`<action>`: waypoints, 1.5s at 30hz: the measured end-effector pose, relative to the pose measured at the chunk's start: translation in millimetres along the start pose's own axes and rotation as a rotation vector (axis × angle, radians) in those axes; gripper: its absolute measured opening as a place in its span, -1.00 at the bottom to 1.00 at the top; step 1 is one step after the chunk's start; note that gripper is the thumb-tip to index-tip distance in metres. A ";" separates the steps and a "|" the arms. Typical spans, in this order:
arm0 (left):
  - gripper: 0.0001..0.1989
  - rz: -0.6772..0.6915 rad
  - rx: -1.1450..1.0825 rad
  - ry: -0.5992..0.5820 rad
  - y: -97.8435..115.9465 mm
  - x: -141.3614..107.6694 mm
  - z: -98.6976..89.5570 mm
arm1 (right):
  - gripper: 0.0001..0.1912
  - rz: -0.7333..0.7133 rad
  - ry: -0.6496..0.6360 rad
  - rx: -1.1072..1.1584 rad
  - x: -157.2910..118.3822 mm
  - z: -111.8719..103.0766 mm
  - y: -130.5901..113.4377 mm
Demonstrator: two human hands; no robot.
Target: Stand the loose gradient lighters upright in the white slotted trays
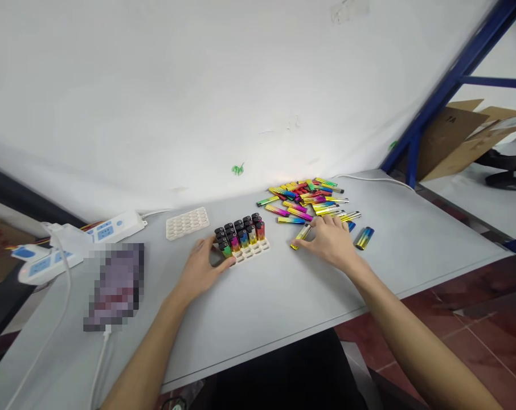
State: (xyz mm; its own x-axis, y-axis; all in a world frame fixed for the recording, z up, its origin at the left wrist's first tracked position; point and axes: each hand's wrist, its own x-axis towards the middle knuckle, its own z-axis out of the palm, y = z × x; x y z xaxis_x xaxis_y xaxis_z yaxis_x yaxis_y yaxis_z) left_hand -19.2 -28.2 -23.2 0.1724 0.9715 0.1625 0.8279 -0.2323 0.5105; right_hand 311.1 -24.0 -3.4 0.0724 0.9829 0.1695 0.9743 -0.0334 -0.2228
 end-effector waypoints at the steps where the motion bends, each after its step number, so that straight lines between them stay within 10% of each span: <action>1: -0.49 0.003 -0.001 -0.002 0.0 0.1 0.0 | -0.46 -0.015 0.000 0.083 -0.9 -1.2 -2.8; 17: -0.47 0.008 -0.010 -0.009 1.2 0.5 0.9 | -0.61 -0.128 -0.368 1.282 3.5 17.0 -64.1; 45: -0.37 0.041 0.017 -0.058 -5.2 -2.4 0.2 | -0.38 0.296 -0.402 1.663 -4.6 22.9 -54.0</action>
State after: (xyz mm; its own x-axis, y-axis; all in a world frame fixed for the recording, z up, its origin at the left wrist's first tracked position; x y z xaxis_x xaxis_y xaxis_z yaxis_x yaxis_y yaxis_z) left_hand -23.8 -29.3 -26.4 0.2365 0.9624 0.1339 0.8284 -0.2717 0.4898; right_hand 253.3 -22.5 -14.1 -0.1121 0.9671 -0.2284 -0.3226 -0.2528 -0.9122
